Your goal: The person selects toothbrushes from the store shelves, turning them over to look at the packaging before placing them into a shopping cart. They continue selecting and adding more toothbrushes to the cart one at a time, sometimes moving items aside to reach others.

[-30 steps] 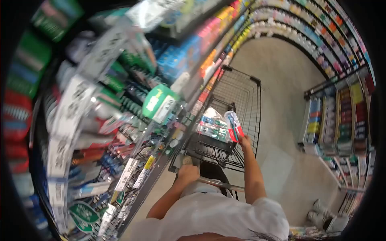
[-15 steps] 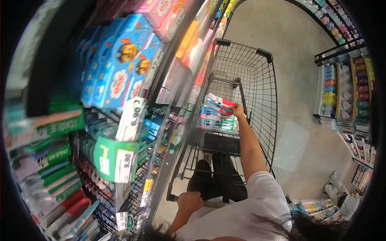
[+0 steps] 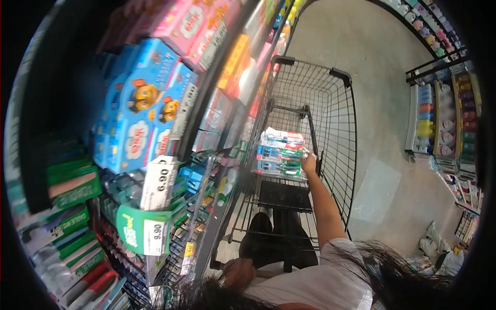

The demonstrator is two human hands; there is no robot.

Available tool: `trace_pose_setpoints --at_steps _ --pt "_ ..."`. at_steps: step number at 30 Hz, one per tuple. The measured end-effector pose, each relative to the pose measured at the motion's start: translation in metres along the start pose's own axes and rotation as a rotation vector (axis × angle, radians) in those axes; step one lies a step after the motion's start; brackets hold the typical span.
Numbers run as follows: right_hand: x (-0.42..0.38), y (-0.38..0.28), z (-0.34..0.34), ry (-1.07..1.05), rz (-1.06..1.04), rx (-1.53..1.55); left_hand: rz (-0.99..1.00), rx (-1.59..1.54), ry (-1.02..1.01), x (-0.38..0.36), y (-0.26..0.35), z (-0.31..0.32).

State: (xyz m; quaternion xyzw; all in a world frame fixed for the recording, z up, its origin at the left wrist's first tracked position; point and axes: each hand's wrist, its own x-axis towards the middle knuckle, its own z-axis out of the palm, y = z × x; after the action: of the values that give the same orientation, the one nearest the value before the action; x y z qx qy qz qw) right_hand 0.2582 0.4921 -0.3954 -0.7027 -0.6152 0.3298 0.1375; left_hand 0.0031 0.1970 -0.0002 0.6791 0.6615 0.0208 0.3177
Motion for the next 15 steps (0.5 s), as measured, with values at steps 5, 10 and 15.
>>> trace_pose_setpoints --at_steps 5,10,15 --pt "-0.091 -0.041 -0.040 -0.090 0.075 -0.040 -0.048 0.053 0.074 0.001 0.010 0.001" --pt "-0.110 -0.117 -0.088 -0.174 -0.047 0.213 -0.043 0.024 -0.207 -0.004 -0.031 0.069" --pt "-0.107 -0.283 -0.184 -0.201 -0.402 0.613 -0.144 -0.015 -0.150 -0.006 -0.001 0.000"
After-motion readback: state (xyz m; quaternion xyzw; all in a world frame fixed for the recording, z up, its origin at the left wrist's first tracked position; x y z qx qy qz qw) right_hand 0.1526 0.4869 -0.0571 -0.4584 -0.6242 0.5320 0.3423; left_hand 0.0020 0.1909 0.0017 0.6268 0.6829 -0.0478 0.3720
